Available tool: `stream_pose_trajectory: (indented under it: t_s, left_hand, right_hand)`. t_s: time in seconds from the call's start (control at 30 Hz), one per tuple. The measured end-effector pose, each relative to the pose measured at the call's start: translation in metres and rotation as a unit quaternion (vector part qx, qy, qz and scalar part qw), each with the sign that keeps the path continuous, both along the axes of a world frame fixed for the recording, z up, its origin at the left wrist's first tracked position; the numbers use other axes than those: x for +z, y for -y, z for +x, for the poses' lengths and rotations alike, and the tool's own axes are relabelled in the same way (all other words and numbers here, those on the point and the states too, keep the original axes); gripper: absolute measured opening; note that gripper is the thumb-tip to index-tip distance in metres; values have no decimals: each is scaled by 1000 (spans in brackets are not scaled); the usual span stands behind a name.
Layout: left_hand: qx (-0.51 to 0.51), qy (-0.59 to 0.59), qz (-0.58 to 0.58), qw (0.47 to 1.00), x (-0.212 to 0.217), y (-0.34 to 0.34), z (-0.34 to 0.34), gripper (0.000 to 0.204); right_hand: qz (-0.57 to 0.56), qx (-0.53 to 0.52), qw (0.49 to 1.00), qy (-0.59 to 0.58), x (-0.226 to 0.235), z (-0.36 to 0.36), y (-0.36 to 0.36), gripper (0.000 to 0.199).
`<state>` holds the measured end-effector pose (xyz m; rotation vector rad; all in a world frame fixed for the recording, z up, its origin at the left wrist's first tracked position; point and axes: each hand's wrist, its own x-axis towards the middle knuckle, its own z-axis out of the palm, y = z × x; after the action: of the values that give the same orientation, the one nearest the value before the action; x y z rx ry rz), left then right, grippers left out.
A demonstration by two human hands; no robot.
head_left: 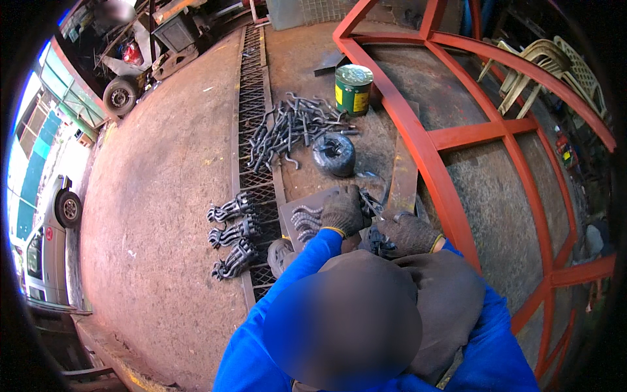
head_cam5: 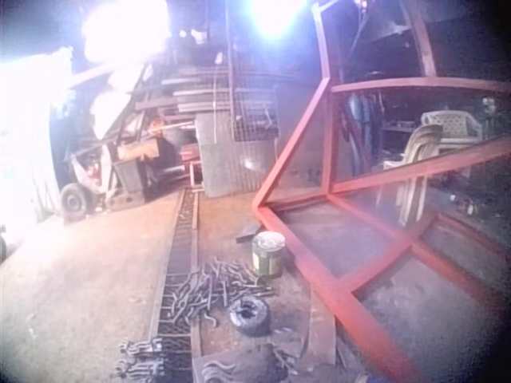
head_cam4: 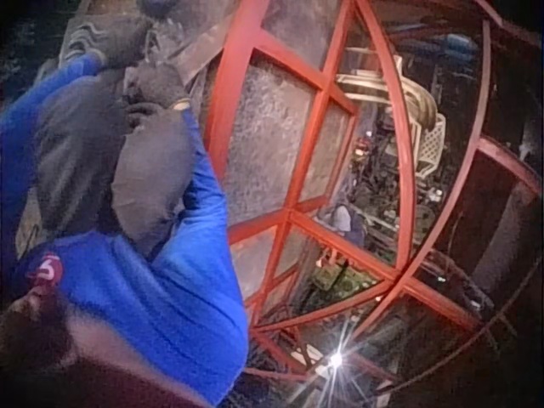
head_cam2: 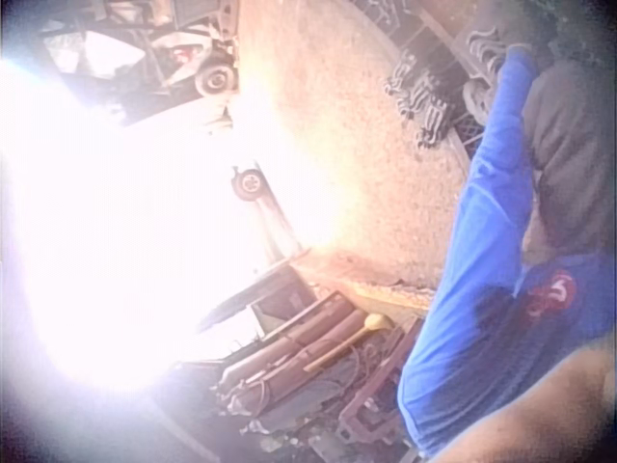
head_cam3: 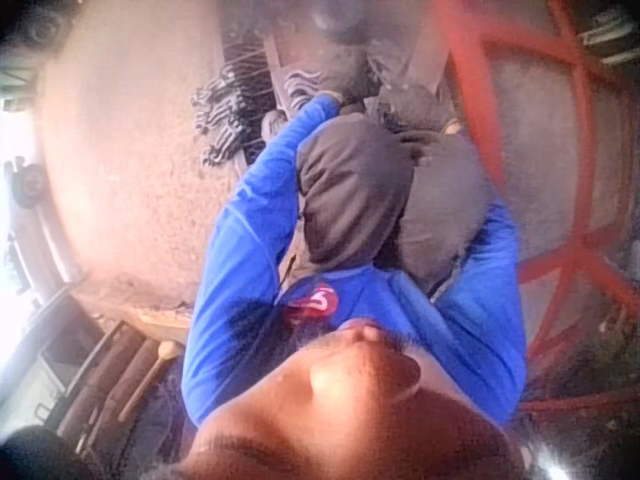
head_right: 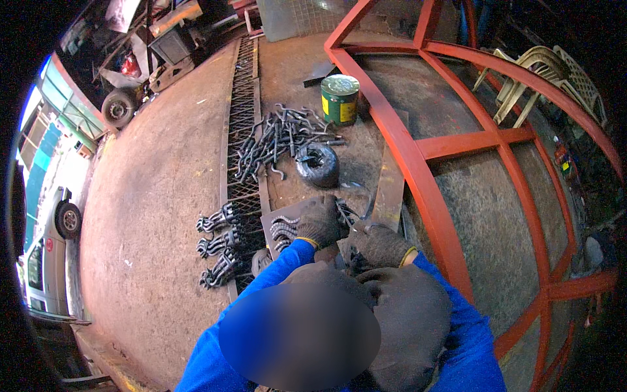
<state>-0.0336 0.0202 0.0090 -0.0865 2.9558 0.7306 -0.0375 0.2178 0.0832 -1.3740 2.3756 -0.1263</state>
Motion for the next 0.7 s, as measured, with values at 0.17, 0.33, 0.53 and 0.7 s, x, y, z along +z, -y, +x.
stream_pose_trajectory:
  t_s: [0.17,0.33,0.53,0.7]
  left_hand:
    - [-27,-20,-26,999,-6,-2,-3,81]
    - [8,-3,-28,1000,-9,0,-4,72]
    - [6,-37,-15,999,-3,-7,-3,68]
    - [-18,-74,25,997,-2,-7,-2,66]
  right_hand:
    - [-22,24,999,10,-4,5,-12,43]
    - [-81,8,995,50,-4,9,-5,38]
    - [2,92,996,4,19,10,-9,33]
    - [-71,-32,985,155,-19,-3,-27,42]
